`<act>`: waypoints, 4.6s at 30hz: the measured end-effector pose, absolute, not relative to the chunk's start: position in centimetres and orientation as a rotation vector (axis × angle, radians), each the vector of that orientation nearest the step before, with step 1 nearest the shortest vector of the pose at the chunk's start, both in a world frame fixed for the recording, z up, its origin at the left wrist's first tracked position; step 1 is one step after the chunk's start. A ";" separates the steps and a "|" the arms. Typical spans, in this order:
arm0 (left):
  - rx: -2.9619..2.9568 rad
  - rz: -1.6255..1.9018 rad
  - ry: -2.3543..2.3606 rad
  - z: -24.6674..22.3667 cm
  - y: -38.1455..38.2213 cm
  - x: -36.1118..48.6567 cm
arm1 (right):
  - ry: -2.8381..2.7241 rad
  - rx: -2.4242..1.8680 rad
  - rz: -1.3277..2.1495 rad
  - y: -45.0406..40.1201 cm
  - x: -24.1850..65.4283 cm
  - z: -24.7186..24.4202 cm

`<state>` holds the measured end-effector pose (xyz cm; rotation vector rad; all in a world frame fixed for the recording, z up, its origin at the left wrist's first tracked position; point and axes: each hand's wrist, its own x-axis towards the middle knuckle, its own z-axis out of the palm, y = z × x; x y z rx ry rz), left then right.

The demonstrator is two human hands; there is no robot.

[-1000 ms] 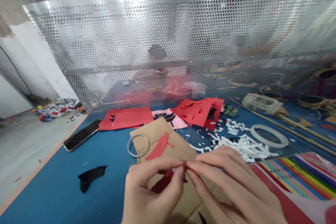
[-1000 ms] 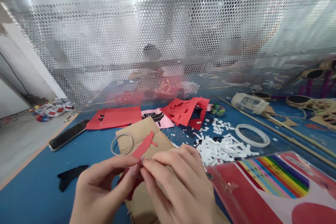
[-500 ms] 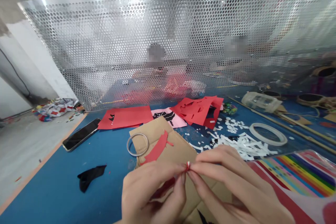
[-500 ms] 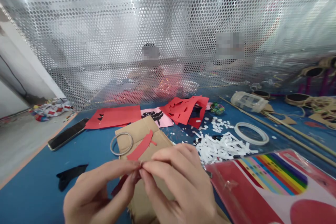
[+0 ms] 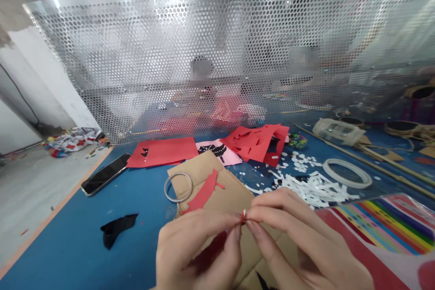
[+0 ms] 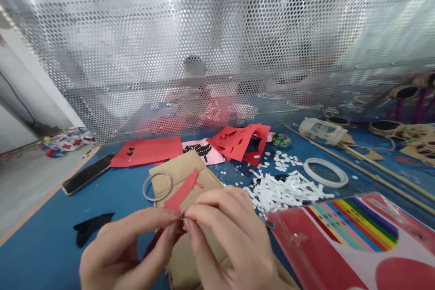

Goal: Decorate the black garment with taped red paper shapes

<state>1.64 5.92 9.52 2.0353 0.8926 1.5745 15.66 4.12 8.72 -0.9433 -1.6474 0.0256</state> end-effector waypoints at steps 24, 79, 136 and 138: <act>1.694 1.589 1.152 9.5 5.4 2.7 | -1.815 -0.972 -0.287 3.9 16.6 8.2; 1.060 0.761 0.822 9.9 7.4 2.2 | -1.744 -0.928 1.661 8.6 20.7 10.2; 0.901 0.843 0.796 8.1 8.0 2.0 | -1.728 -1.228 1.026 6.5 16.7 8.2; 0.853 0.801 0.755 7.8 8.2 1.9 | -1.723 -1.261 1.050 6.5 16.6 8.5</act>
